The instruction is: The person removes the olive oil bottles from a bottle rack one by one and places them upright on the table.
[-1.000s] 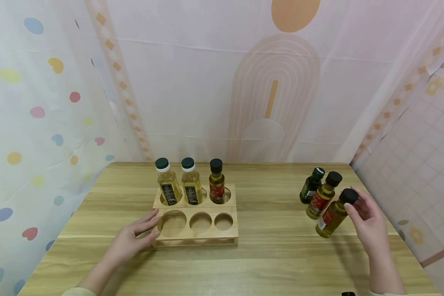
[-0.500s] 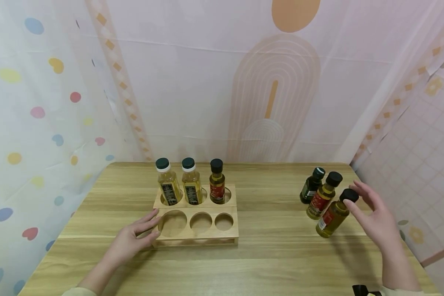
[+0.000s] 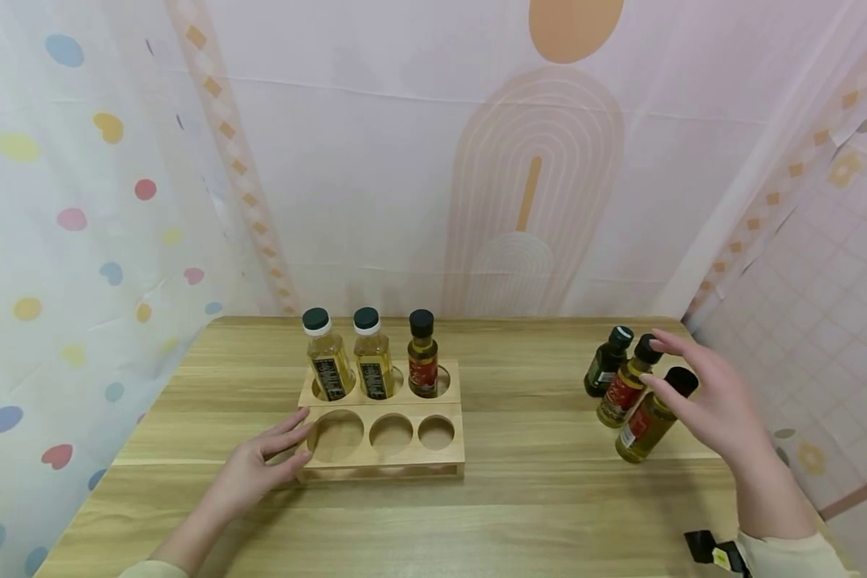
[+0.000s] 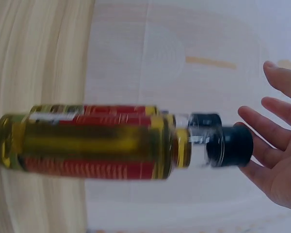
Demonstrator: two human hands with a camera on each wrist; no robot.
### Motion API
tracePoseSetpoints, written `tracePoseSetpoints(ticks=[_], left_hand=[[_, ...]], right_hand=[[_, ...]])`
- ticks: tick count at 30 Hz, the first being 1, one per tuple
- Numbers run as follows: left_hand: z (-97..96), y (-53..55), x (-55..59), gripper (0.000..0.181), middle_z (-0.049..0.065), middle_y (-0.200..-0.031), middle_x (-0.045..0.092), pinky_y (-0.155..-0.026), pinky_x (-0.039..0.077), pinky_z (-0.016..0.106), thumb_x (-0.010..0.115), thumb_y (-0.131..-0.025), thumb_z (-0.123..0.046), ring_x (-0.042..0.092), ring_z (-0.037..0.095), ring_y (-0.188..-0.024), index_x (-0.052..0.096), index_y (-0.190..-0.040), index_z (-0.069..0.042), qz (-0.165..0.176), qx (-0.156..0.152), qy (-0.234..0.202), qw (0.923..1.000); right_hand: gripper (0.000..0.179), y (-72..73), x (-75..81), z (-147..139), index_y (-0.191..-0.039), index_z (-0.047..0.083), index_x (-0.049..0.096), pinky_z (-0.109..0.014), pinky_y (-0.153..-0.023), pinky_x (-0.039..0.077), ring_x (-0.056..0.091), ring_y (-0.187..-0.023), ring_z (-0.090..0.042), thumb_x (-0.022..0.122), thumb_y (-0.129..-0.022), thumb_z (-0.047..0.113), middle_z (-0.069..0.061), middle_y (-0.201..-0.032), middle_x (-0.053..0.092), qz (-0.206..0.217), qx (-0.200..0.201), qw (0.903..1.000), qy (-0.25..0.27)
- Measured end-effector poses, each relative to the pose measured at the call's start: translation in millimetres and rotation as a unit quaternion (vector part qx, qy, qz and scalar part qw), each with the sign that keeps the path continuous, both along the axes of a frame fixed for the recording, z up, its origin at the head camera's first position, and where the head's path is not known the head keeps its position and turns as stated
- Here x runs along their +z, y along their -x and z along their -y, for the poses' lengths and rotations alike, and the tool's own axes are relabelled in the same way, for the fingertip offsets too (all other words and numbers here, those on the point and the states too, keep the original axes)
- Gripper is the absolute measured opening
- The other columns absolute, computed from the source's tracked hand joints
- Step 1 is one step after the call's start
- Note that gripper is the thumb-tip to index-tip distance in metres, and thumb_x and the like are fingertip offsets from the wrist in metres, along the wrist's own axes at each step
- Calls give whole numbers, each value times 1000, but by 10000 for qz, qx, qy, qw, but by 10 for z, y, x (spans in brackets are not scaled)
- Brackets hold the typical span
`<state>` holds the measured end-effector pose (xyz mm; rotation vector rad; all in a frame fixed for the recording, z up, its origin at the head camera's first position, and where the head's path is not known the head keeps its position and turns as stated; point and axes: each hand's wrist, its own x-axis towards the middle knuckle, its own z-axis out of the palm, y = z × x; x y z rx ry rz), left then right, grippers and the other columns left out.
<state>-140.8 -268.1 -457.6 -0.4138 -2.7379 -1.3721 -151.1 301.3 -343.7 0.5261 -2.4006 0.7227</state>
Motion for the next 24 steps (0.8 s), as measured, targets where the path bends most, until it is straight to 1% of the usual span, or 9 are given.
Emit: tracePoseSetpoints(ticks=[1,3,4,6,9,12,15,20,24], left_hand=[[1,0,2,47,11,-152,43,-80,54,23,72,-93,-20,47,36,-129,61,-133,1,10,-1,2,10000],[2,4,4,47,11,-152,43,-81,54,24,72,-93,-21,46,36,-130,61,-133,1,6,4,37,10000],[2,6,5,47,10,-152,43,-81,54,24,72,-93,-21,46,36,-130,61,-133,1,9,3,45,10000],[2,9,7,46,9,-151,44,-85,52,23,72,-93,-22,46,34,-130,62,-133,0,-42,30,170,9998],[1,10,8,46,8,-151,45,-88,50,24,73,-93,-22,48,33,-129,62,-132,-1,-88,53,259,9996],[1,8,8,46,9,-151,44,-86,52,26,73,-93,-22,49,34,-128,62,-132,0,-88,46,224,9997],[-1,3,12,46,10,-151,44,-86,54,29,73,-93,-21,48,35,-128,62,-132,0,-98,42,207,9997],[-3,-7,22,46,10,-150,45,-89,52,29,73,-93,-22,47,35,-130,63,-132,0,-116,54,263,9996],[-2,-9,20,46,10,-150,45,-89,50,24,73,-93,-22,46,35,-130,63,-132,0,-119,54,269,9996]], right_hand=[[60,14,10,32,-134,0,58,-37,-96,42,58,-108,-39,81,-78,0,-18,-116,67,-27,55,10000,6],[61,41,23,96,-133,0,58,-35,-96,41,57,-108,-37,82,-77,0,-17,-116,67,-11,156,9999,33],[61,58,28,129,-133,0,58,-38,-95,41,57,-109,-37,82,-77,-1,-17,-116,67,-4,224,9997,55],[61,93,29,189,-133,1,57,-41,-95,42,57,-110,-37,82,-77,-1,-17,-117,67,38,356,9993,79],[62,150,24,283,-134,1,57,-37,-96,42,57,-111,-36,82,-77,-1,-16,-118,67,37,532,9986,9],[62,194,3,391,-135,2,57,-49,-95,42,56,-113,-37,81,-78,-2,-16,-120,67,61,710,9975,8],[63,246,-36,514,-136,1,56,-56,-94,42,55,-115,-38,81,-79,-2,-17,-122,66,93,866,9962,14],[62,365,-102,741,-138,2,54,-55,-98,41,54,-119,-36,80,-82,3,-15,-127,64,247,1073,9939,-10],[60,444,-129,929,-138,4,55,-54,-100,41,54,-120,-35,80,-84,9,-13,-129,63,470,1194,9917,29]])
